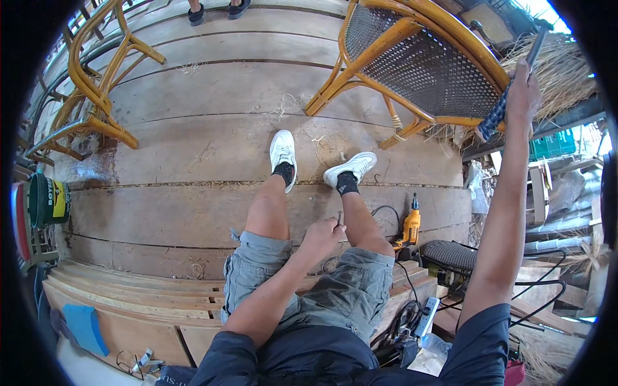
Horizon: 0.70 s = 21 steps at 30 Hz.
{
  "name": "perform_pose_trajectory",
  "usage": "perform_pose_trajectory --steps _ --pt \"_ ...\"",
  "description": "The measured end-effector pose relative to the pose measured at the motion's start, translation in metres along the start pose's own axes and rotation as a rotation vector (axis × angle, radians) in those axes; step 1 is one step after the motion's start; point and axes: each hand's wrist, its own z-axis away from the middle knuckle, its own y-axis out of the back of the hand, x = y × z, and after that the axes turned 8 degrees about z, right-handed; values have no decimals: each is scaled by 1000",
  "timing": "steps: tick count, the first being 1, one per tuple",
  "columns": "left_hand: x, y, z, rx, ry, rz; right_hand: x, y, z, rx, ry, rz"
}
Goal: Repairing a rattan chair using a hammer and a punch to secure fasteners.
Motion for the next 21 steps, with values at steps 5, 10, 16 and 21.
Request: perform_pose_trajectory --steps 5,10,16,21 --pt "-6 0 2 -24 30 -59 -6 -5 1 -24 -4 -31" --pt "-4 -4 1 -73 12 -89 10 -13 -10 -13 37 -125" --pt "-3 -6 0 -80 77 -131 17 -14 -11 44 66 -79" --pt "7 -3 0 -111 92 -142 5 -17 -6 175 54 -126"
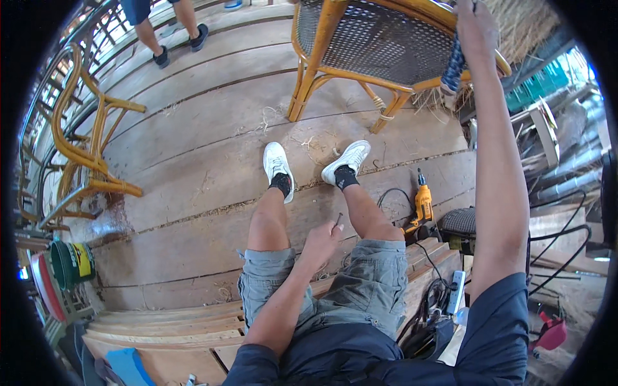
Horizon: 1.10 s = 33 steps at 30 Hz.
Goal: Repairing a rattan chair using a hammer and a punch to secure fasteners.
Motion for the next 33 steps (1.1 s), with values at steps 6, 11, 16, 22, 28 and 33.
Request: perform_pose_trajectory --steps 6,11,16,22,28,33 --pt "12 7 4 1 61 30 -12 7 9 10 -22 -17" --pt "7 4 2 46 65 26 -14 10 11 7 -22 -4" --pt "-2 3 -1 54 34 -19 -22 17 14 -44 -55 -60" --pt "-3 2 -1 77 2 -33 -17 14 16 -19 7 -53" --pt "-4 1 2 122 -55 -16 -15 22 30 84 20 -85" --pt "-10 15 1 87 6 518 -18 59 70 -68 120 -95"
